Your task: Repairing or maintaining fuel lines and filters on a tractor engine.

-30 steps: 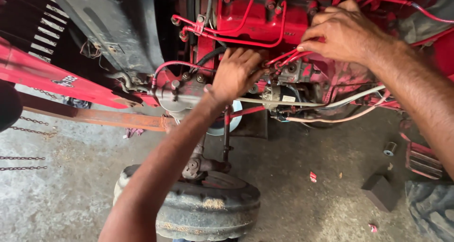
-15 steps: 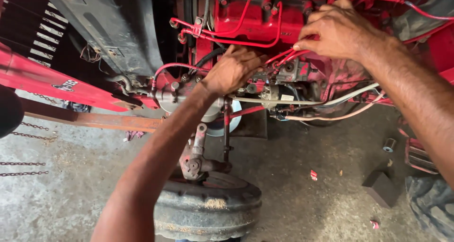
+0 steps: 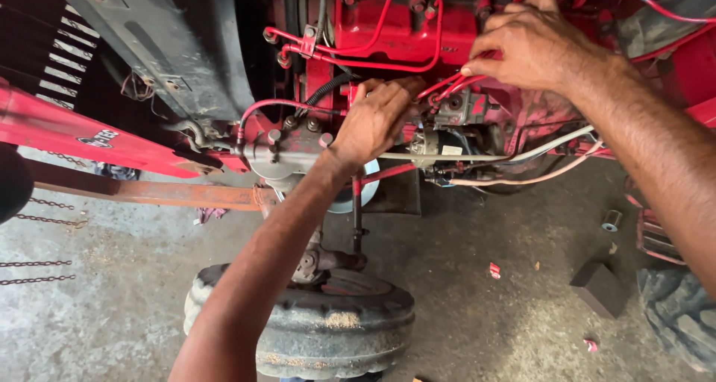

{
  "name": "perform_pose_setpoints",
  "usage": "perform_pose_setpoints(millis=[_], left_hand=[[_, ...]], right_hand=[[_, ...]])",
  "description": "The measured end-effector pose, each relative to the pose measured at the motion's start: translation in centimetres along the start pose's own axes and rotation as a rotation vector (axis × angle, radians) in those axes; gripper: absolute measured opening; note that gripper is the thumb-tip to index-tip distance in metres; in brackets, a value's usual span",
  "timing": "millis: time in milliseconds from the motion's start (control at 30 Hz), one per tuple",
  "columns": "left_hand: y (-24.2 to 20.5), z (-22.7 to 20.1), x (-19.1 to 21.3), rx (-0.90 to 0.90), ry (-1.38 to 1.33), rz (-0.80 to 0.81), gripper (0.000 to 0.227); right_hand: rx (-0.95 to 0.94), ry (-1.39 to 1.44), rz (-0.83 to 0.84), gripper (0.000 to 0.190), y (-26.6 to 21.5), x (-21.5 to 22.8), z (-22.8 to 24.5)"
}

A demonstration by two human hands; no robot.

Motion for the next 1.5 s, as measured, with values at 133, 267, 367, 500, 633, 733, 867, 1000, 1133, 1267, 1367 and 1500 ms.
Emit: perform_pose_setpoints(millis=[133, 267, 367, 500, 633, 733, 867, 1000, 1133, 1267, 1367, 1500], left_hand=[[-0.5, 0.7, -1.9, 0.235, -0.061, 0.006, 0.032], [-0.6, -0.3, -1.2, 0.080, -0.004, -0.085, 0.033], [0.1, -1.3, 0.7, -0.069, 0.031, -0.123, 0.037], [0.0, 0.0, -1.3, 0.226, 0.004, 0.069, 0.037], [-0.2, -0.7, -0.7, -0.012, 0.080, -0.111, 0.035], [0.6, -1.6, 1.0, -0.046, -0.032, -0.144, 0.038], [-0.3, 0.5, -2.1, 0.309, -0.011, 0.038, 0.034], [0.1, -0.8, -0.8, 0.037, 0.047, -0.104, 0.029], [0.5, -0.6, -0.3, 0.148, -0.105, -0.103, 0.038], [-0.6, 0.3, -2.4, 0.208, 0.000, -0.063, 0.029], [-0.3, -0.7, -1.0, 0.029, 0.042, -0.128, 0.031], [-0.2, -0.4, -1.3, 0.111, 0.034, -0.095, 0.037]], right_hand=[[-0.012, 0.008, -0.007, 0.037, -0.1, 0.3, 0.2], [-0.005, 0.027, -0.008, 0.037, -0.3, 0.2, 0.2], [-0.007, -0.011, -0.024, 0.034, -0.2, 0.4, 0.5], [-0.030, 0.013, -0.009, 0.036, -0.5, 0.5, 0.5], [-0.017, 0.023, -0.033, 0.036, -0.6, 0.5, 0.6], [-0.029, 0.037, -0.014, 0.037, -0.5, 0.5, 0.5], [-0.034, 0.041, 0.002, 0.037, -0.4, 0.7, 0.7], [-0.036, 0.039, -0.021, 0.038, -0.5, 0.5, 0.7], [-0.047, 0.042, -0.002, 0.037, -0.6, 1.0, 1.1], [-0.071, 0.039, 0.027, 0.039, -0.4, 0.9, 0.9], [-0.046, 0.047, -0.003, 0.039, -0.4, 0.9, 1.1], [-0.059, 0.003, 0.024, 0.041, -0.3, 1.2, 1.2]])
Point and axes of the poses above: each hand's wrist, its own y-axis towards the middle knuckle, its own x-axis out of the back of the hand, z = x × y, the point moved 4 cm from there along y, towards the middle knuckle, and after that the axes turned 9 degrees about -x, right-handed, at the moved point
